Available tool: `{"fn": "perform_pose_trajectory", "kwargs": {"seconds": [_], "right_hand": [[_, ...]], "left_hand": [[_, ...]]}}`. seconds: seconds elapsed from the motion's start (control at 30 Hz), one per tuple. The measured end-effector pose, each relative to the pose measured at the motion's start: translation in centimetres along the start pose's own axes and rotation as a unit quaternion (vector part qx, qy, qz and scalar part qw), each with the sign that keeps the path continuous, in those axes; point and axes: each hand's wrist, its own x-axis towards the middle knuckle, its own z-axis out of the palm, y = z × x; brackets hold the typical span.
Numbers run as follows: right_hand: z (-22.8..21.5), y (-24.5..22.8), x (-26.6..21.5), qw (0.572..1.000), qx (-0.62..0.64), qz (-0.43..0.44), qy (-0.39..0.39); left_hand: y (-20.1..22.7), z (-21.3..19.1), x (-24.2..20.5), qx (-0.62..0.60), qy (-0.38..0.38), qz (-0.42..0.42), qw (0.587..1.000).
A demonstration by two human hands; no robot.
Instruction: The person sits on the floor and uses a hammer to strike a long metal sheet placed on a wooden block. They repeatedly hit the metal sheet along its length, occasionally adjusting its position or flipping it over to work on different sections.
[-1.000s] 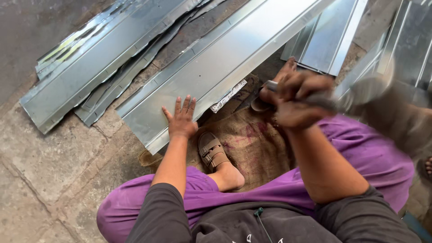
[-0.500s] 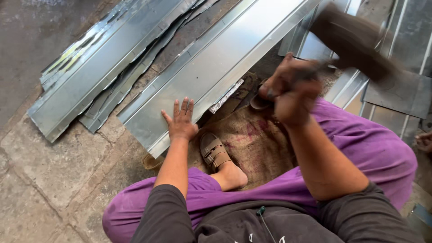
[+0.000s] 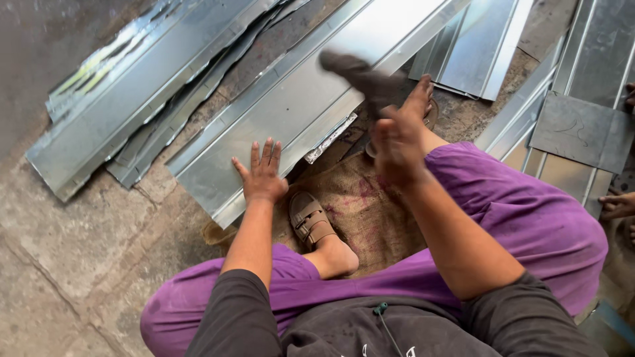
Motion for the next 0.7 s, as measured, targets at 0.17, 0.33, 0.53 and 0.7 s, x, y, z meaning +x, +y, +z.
{"fn": "perform_pose_trajectory", "kwargs": {"seconds": [0.17,0.33,0.53,0.7], "right_hand": [[0.3,1.0,-1.1,0.982,0.119,-0.123,0.076],[4.0,4.6,-3.8,0.973,-0.212,0.088,-0.021],[1.3,3.8,-0.8,0.995,0.090,0.012,0.038],[0.0,5.2,-1.6,0.991,0.101,-0.079,0.030]], "left_hand": [[-0.3,0.3,0.3,-0.010,-0.006,0.010,1.000],[-0.1,-0.4,-0.5,0.000,-0.004,0.013,1.000],[0.1,-1.5,-0.2,-0.020,-0.030,0.007,0.999],[-0.1,0.4,0.2,-0.023,-0.020,0.006,1.000]]}}
